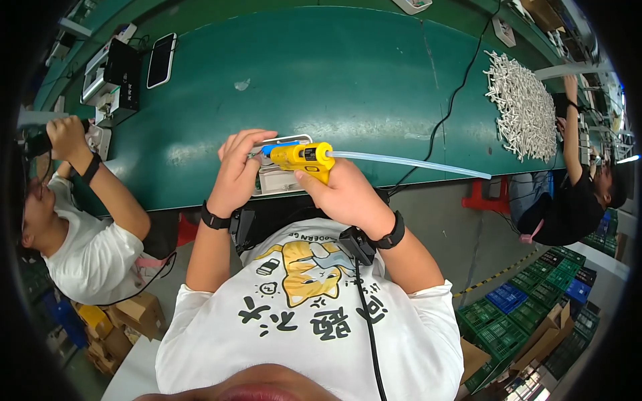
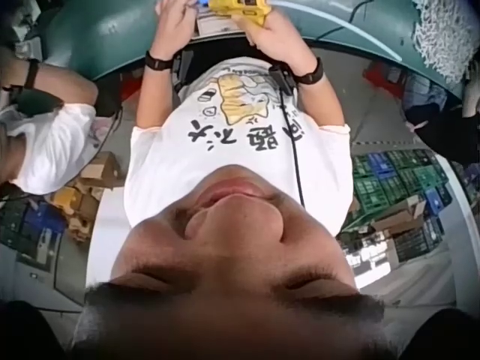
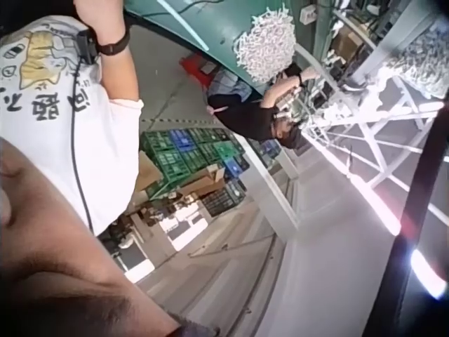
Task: The person picks up a battery and places it into a plastic housing, then applies adhesive using a glue gun. They set the housing aside and repeat the process with a new housing and battery.
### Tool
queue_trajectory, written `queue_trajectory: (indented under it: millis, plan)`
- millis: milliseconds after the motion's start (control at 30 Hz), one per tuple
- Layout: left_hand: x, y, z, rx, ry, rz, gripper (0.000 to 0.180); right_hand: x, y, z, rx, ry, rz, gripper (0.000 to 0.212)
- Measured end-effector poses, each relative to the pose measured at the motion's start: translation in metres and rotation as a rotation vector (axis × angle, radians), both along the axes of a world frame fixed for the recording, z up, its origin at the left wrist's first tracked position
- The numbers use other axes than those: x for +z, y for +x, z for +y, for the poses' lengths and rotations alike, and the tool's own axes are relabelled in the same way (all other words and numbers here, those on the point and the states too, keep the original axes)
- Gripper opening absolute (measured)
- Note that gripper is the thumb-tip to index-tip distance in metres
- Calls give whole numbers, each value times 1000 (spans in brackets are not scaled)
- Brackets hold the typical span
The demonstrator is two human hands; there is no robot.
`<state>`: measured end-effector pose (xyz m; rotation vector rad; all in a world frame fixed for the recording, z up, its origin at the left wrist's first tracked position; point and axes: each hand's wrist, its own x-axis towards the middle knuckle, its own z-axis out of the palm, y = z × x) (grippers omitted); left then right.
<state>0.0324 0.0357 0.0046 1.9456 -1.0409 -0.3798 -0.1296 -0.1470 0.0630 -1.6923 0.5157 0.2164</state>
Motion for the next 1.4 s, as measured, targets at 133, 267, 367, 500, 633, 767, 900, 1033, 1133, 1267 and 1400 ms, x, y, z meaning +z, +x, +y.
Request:
queue_trajectory:
  millis: [133, 267, 367, 500, 633, 767, 900, 1033, 1133, 1267, 1400]
  plan:
    - [2, 0, 3, 13, 4, -11, 46, 7, -4, 0, -37, -13, -22, 27]
    - [2, -1, 3, 2, 35, -13, 47, 10, -2, 1, -56, -61, -14, 30]
    - [2, 0, 2, 9, 31, -8, 44, 8, 3, 3, -74, -114, -121, 32]
    - [2, 1, 1, 29, 20, 44, 38, 10, 7, 4, -1, -121, -157, 36]
    - [-2, 3, 0, 57, 8, 104, 30, 6, -12, -12, -119, 85, -93, 36]
    - [-4, 13, 0, 42, 55, 163, 26, -12, -39, -38, -236, 206, -166, 33]
    - [10, 11, -3, 23, 106, 159, 26, -33, -72, -57, -332, 275, -311, 27]
    - [3, 14, -1, -40, 129, 138, 34, -60, -71, -87, -456, 255, -478, 25]
    - [14, 12, 3, -78, 107, 95, 50, -81, -74, -95, -555, 276, -531, 24]
    - [53, -9, 8, -112, 183, -79, 84, -78, -74, -98, -587, 322, -629, 24]
    - [55, 6, -19, -67, 416, -212, 106, -79, -75, -103, -564, 380, -612, 23]
